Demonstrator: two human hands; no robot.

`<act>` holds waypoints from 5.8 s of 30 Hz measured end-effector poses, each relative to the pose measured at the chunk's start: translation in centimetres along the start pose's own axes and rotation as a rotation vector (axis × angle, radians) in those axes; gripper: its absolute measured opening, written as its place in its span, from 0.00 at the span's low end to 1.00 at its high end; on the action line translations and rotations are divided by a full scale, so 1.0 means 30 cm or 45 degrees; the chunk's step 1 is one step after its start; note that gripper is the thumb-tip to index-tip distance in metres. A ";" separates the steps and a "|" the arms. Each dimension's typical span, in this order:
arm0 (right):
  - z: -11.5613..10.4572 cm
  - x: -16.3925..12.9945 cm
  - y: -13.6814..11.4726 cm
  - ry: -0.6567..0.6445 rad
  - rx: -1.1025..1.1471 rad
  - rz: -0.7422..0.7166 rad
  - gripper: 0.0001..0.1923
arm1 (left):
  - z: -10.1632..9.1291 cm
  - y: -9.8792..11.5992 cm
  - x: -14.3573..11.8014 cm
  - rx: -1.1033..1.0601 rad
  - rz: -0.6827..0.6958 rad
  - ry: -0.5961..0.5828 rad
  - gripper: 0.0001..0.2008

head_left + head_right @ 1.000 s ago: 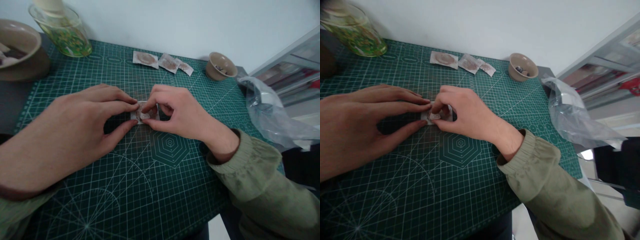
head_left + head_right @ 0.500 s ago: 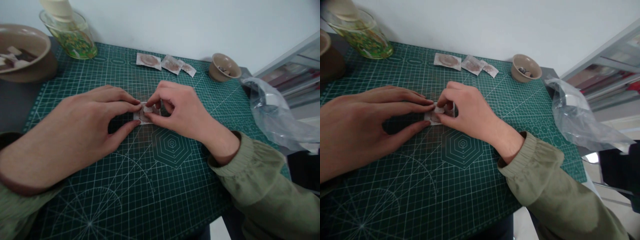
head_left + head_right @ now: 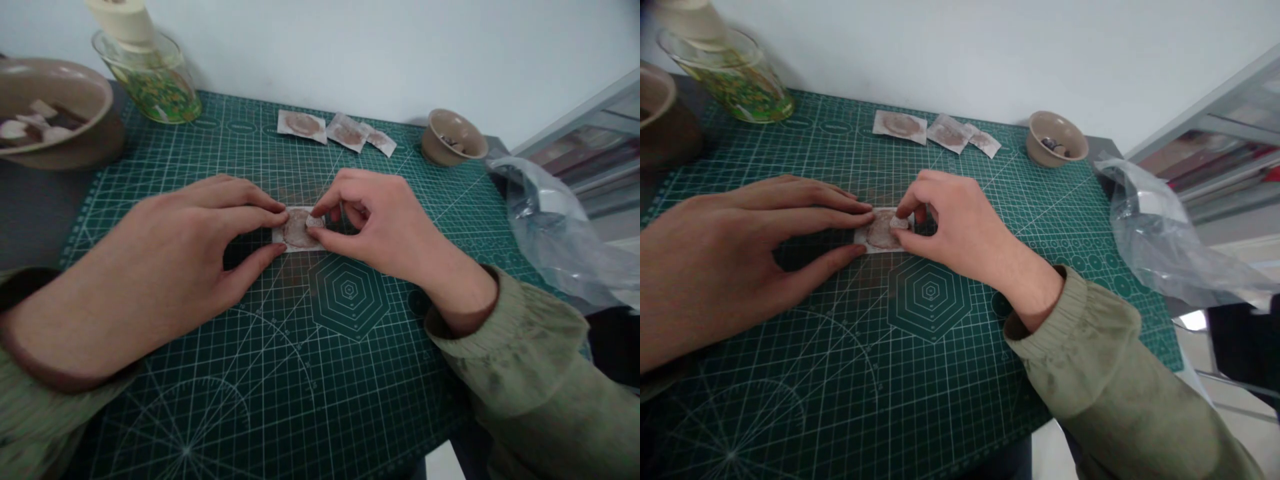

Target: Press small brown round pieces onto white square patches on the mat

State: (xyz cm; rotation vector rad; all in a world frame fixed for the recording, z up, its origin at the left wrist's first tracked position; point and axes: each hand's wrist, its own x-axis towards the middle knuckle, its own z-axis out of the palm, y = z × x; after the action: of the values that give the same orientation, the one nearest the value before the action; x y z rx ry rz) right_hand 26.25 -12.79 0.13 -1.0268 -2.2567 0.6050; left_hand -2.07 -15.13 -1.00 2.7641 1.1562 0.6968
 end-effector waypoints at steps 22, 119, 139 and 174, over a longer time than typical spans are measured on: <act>-0.001 0.004 0.004 -0.071 0.075 -0.042 0.05 | -0.001 0.002 0.000 -0.001 -0.025 -0.001 0.21; 0.023 -0.011 -0.027 0.196 0.972 -0.098 0.19 | -0.057 0.104 0.035 -0.423 -0.099 0.469 0.04; 0.021 -0.011 -0.028 0.191 0.987 -0.091 0.19 | -0.051 0.098 0.033 -0.419 -0.110 0.461 0.02; -0.020 -0.010 0.013 -0.062 -0.151 -0.160 0.06 | -0.008 0.019 0.009 0.024 0.008 -0.026 0.24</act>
State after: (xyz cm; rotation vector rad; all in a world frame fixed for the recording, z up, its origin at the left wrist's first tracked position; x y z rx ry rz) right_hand 26.99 -12.68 0.23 -0.9270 -2.4037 0.4521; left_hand -1.62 -15.37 -0.55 2.7850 1.1564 0.6601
